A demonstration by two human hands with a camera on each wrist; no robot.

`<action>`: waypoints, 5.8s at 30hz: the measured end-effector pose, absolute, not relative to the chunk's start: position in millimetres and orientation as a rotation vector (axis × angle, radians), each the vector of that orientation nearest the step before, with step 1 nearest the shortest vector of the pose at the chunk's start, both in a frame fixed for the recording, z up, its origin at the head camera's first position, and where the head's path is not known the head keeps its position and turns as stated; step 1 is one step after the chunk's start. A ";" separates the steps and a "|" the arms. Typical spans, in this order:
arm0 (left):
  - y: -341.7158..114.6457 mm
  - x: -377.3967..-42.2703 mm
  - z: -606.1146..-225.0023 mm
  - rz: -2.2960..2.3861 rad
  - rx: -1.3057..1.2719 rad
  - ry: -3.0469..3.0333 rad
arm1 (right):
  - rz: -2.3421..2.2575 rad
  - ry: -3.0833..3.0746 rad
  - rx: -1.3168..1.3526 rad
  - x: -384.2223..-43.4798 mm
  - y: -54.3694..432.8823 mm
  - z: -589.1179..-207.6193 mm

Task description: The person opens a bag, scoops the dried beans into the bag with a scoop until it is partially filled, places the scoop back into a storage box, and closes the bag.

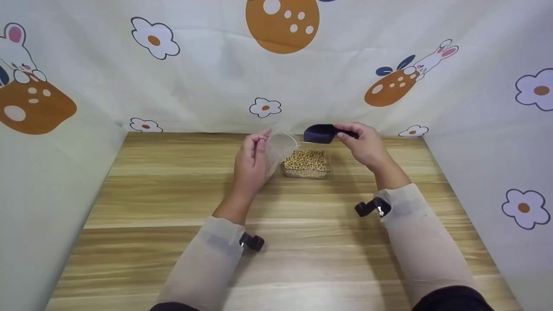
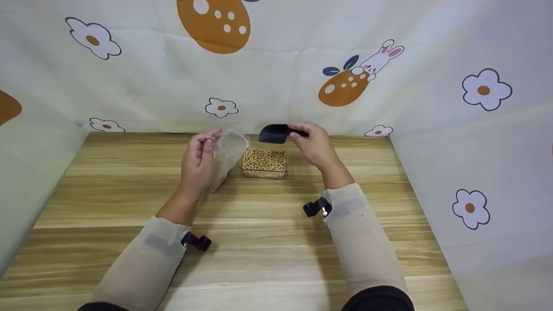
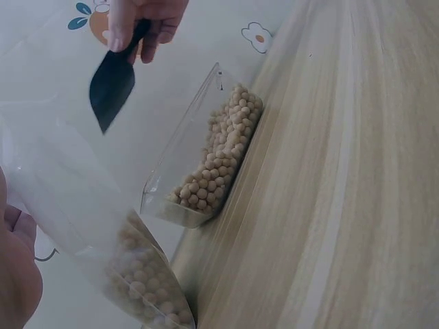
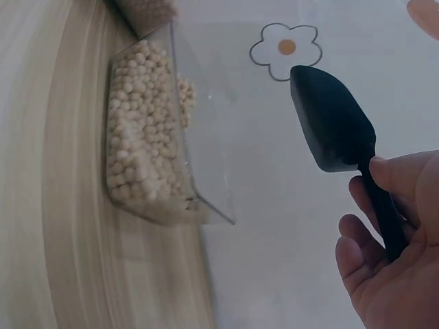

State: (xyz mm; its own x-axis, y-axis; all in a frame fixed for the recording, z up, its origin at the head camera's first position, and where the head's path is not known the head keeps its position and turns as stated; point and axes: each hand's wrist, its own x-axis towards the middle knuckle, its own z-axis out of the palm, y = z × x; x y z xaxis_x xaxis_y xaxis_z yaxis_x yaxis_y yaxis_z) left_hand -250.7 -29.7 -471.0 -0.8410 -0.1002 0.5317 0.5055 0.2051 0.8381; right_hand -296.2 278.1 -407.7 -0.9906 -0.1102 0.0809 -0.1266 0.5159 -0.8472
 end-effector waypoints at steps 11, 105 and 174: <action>-29.8 -250.8 -471.8 -1.679 -0.385 -2.012 | 1.294 -2.846 0.248 -304.6 278.0 -428.2; -28.4 -250.5 -470.9 -1.674 -0.396 -1.995 | 1.591 -2.664 0.159 -295.5 257.0 -492.5; -28.9 -251.9 -473.2 -1.696 -0.386 -1.978 | 1.187 -2.699 0.552 -256.7 221.7 -350.8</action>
State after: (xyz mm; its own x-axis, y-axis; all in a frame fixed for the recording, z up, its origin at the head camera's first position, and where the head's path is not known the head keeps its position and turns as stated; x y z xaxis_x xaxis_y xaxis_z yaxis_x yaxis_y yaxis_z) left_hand -251.9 -28.9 -473.2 -0.8337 -0.1065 0.5418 0.5193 0.1826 0.8349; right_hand -256.7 221.7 -350.8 -0.9226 -0.2737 0.2720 -0.3854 0.6210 -0.6825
